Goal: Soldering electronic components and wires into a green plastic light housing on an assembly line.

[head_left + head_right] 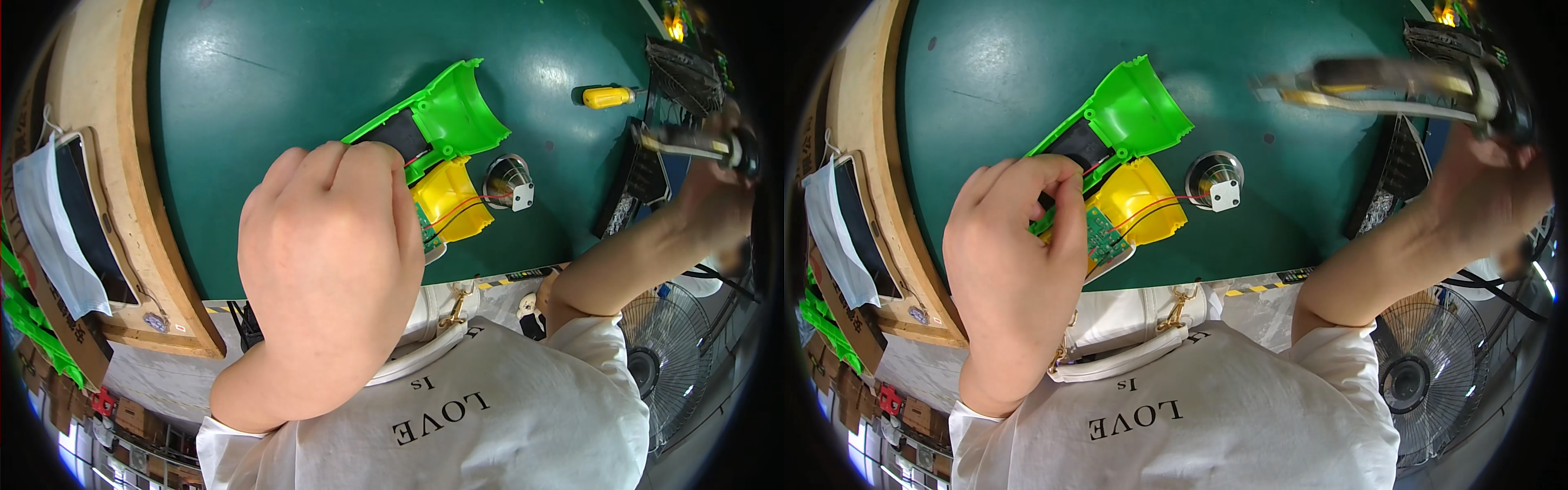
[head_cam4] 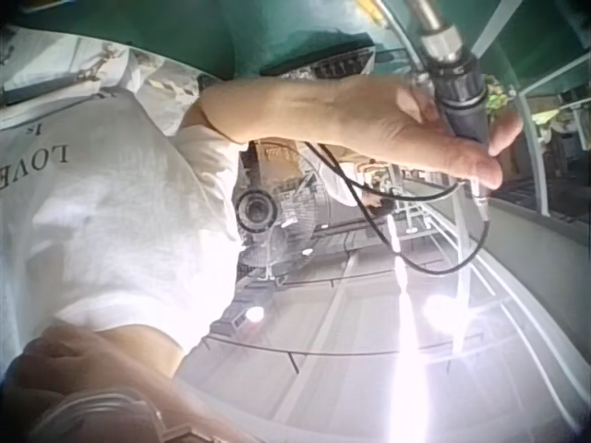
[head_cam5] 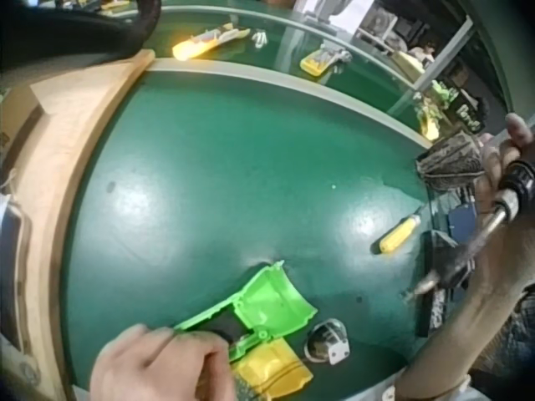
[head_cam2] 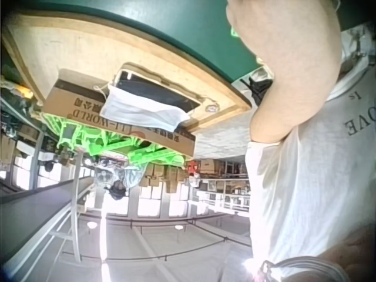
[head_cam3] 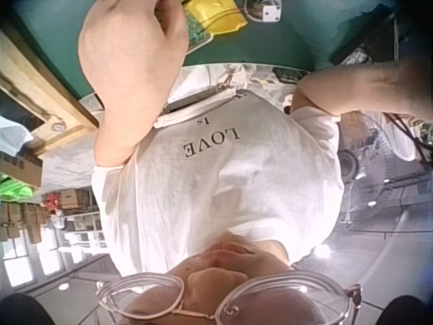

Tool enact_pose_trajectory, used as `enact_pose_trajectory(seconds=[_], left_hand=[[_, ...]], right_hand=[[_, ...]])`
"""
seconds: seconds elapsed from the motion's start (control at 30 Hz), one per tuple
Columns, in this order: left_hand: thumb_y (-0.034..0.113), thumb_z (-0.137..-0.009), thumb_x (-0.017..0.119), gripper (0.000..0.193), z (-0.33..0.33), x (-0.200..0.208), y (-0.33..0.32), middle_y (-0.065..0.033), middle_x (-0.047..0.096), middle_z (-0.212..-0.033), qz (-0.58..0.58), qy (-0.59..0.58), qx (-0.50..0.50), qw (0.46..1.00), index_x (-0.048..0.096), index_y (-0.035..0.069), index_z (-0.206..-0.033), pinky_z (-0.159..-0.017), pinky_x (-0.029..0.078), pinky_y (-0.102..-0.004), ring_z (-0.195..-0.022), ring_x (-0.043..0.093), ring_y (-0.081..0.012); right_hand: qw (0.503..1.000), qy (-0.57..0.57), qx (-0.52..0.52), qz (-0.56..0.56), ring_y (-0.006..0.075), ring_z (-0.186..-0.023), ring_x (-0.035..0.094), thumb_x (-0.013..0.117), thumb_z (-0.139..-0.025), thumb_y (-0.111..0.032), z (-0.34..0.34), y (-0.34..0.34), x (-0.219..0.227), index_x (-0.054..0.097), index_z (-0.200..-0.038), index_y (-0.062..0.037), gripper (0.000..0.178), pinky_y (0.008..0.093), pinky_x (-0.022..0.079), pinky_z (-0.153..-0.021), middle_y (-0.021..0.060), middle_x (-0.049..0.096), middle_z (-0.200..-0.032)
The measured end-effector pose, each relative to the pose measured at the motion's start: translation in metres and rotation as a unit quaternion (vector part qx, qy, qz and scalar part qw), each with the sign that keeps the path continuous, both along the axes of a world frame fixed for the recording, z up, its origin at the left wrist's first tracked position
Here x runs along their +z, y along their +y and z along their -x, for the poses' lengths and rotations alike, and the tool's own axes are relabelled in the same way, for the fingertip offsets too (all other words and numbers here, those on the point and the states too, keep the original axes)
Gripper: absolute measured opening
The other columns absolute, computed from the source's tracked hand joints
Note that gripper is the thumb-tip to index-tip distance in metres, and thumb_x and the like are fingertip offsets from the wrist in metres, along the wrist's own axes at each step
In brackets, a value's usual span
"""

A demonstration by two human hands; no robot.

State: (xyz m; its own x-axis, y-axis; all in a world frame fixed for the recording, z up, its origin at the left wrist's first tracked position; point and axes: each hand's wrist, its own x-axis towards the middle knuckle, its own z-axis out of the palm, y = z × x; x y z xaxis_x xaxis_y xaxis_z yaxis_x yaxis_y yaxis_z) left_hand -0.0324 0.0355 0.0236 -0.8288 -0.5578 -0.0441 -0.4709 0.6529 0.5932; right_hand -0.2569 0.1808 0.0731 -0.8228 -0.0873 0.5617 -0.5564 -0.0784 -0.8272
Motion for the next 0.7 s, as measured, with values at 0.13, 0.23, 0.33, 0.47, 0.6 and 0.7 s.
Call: enact_pose_trajectory(seconds=[0.13,0.23,0.33,0.47,0.6,0.7], left_hand=[[-0.001,-0.072,0.065,0.007,0.0,0.001,0.0,-0.0084,0.059,-0.069,0.001,-0.009,0.004,1.0,0.063,0.003,-0.077,-0.057,0.043,-0.0336,-0.06,0.052,-0.0227],[-0.002,-0.072,0.065,0.007,0.0,0.002,0.0,-0.0086,0.059,-0.069,-0.011,-0.001,0.003,1.0,0.063,0.003,-0.077,-0.056,0.042,-0.0333,-0.06,0.051,-0.0226],[-0.002,-0.072,0.065,0.007,0.002,0.001,0.002,-0.0087,0.059,-0.069,-0.007,-0.004,-0.001,1.0,0.063,0.003,-0.077,-0.056,0.042,-0.0331,-0.06,0.051,-0.0223],[-0.002,-0.073,0.065,0.007,0.001,0.001,0.001,-0.0085,0.06,-0.07,-0.011,-0.006,0.004,1.0,0.063,0.002,-0.078,-0.057,0.043,-0.0327,-0.06,0.052,-0.0218],[-0.002,-0.073,0.065,0.007,0.001,0.002,0.001,-0.0084,0.061,-0.071,-0.005,-0.005,0.003,1.0,0.063,0.002,-0.078,-0.057,0.043,-0.0322,-0.06,0.052,-0.0213],[-0.002,-0.073,0.065,0.007,0.002,0.001,0.001,-0.0084,0.061,-0.071,-0.007,-0.008,0.002,1.0,0.063,0.002,-0.078,-0.057,0.043,-0.032,-0.061,0.052,-0.0213]], right_hand=[[0.991,-0.087,-0.1,-0.018,0.0296,-0.108,0.059,0.054,-0.09,-0.016,0.002,-0.017,-0.006,0.058,-0.112,0.0074,0.032,0.0511,0.041,-0.1,0.0198,0.062,-0.11],[0.961,-0.169,0.194,-0.098,0.0049,-0.063,0.055,0.055,-0.092,-0.013,0.013,0.007,-0.014,0.062,-0.109,0.0065,0.027,0.0149,0.044,-0.059,0.0098,0.066,-0.089],[0.954,-0.199,0.148,-0.17,0.0006,-0.049,0.042,0.057,-0.092,-0.022,-0.028,-0.036,-0.018,0.06,-0.095,0.001,0.023,0.0143,0.031,-0.044,0.0012,0.057,-0.07],[0.941,-0.157,0.027,-0.298,0.0018,-0.038,0.041,0.062,-0.09,-0.029,-0.05,-0.069,-0.022,0.057,-0.072,-0.0079,0.028,0.0151,0.029,-0.036,-0.0032,0.052,-0.052],[0.936,-0.158,0.048,-0.31,0.0019,-0.038,0.041,0.063,-0.089,-0.03,-0.041,-0.068,-0.024,0.058,-0.072,-0.007,0.029,0.0146,0.03,-0.037,-0.0031,0.052,-0.052],[0.925,-0.138,0.023,-0.354,0.0018,-0.037,0.041,0.064,-0.087,-0.031,-0.045,-0.076,-0.018,0.059,-0.07,-0.0062,0.031,0.0144,0.031,-0.036,-0.003,0.051,-0.051]])
